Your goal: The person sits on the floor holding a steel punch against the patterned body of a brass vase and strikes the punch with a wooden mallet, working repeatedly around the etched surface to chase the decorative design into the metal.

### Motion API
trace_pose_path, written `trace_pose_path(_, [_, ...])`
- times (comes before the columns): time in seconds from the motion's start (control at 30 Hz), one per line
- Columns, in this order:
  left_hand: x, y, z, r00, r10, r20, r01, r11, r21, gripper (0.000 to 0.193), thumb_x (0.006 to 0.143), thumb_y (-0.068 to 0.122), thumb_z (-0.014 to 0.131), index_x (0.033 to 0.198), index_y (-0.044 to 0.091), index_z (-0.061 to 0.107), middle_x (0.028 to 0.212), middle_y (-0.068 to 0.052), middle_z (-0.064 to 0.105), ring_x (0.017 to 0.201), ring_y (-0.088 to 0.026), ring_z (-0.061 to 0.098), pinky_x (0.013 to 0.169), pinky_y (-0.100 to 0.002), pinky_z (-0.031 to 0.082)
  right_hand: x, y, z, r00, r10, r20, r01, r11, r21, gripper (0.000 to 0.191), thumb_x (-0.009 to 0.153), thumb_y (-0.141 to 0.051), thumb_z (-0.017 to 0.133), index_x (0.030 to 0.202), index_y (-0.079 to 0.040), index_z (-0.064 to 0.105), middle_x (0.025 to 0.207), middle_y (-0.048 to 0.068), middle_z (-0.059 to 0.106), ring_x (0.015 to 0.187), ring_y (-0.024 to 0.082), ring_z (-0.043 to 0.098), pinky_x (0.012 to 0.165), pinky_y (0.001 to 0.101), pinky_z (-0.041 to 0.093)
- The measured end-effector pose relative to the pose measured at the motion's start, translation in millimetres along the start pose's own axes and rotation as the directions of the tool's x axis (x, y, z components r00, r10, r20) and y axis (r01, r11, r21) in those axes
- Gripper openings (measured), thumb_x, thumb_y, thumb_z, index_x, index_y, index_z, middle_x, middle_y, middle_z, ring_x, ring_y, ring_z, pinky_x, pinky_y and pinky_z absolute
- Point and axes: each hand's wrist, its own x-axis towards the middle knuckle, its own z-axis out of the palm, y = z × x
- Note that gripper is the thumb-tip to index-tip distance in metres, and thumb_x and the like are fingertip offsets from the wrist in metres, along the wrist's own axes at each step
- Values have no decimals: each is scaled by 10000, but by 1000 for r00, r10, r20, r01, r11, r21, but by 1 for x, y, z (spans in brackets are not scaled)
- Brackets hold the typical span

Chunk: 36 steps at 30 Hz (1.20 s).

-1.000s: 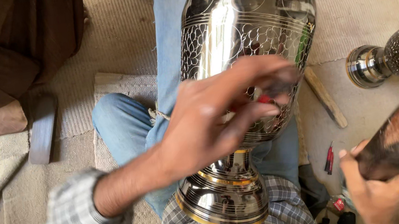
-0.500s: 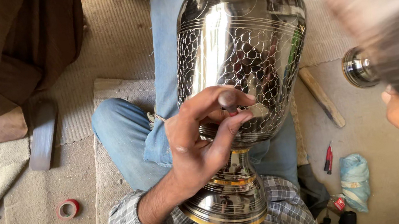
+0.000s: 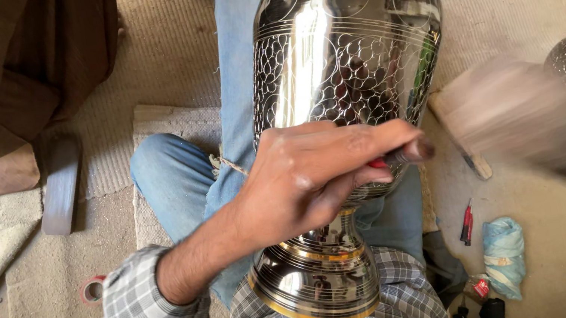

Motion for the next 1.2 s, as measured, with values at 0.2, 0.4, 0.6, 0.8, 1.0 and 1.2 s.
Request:
trace_pose_path(0.2, [16, -5, -9, 972, 59, 229, -39, 995, -93, 530, 998, 67, 729, 1461, 238, 535, 1288, 78, 732, 980, -106, 776, 768, -246, 644, -40, -24, 35, 969, 37, -244, 10, 981, 192, 248, 865, 24, 733, 1078, 11, 607, 1011, 150, 657, 868, 245, 669, 771, 346, 526])
trace_pose_path(0.4, [32, -16, -12, 893, 159, 421, -134, 987, -88, 490, 1002, 151, 731, 1457, 234, 569, 1301, 57, 736, 1091, -164, 779, 715, -286, 599, -46, -59, 76, 870, -130, -476, 202, 974, 104, 249, 853, 24, 756, 1038, 10, 591, 950, 144, 651, 835, 238, 672, 763, 342, 528])
trace_pose_path(0.6, [48, -17, -9, 782, 248, 572, -188, 969, -163, 482, 966, 156, 711, 1421, 276, 609, 1246, 54, 761, 1013, -144, 774, 702, -324, 576, -48, -79, 102, 774, -226, -591, 235, 970, -64, 268, 858, -6, 763, 1033, -6, 560, 923, 98, 638, 829, 189, 666, 780, 299, 531])
trace_pose_path(0.8, [63, -7, -10, 644, 167, 746, -98, 986, -136, 582, 899, 88, 679, 1442, 279, 588, 1055, 81, 818, 702, -128, 733, 518, -373, 478, -59, -70, 128, 795, -193, -575, 189, 980, -68, 231, 872, 118, 783, 929, -6, 596, 890, 119, 631, 753, 211, 655, 717, 298, 534])
trace_pose_path(1.0, [64, -6, -3, 752, 184, 633, -112, 982, -152, 556, 906, 165, 717, 1436, 239, 566, 1061, 23, 791, 850, -159, 760, 605, -370, 522, -53, -63, 146, 733, 138, -667, 193, 897, 397, 312, 903, 54, 732, 1133, 51, 522, 976, 65, 627, 852, 135, 652, 820, 257, 573])
trace_pose_path(1.2, [65, -9, -2, 669, 171, 724, -122, 985, -119, 552, 933, 184, 718, 1455, 300, 581, 968, 48, 809, 747, -153, 758, 568, -381, 505, -81, -65, 135, 806, 173, -566, 150, 866, 477, 285, 1002, 86, 723, 1106, 31, 463, 937, 103, 653, 851, 154, 641, 918, 280, 594])
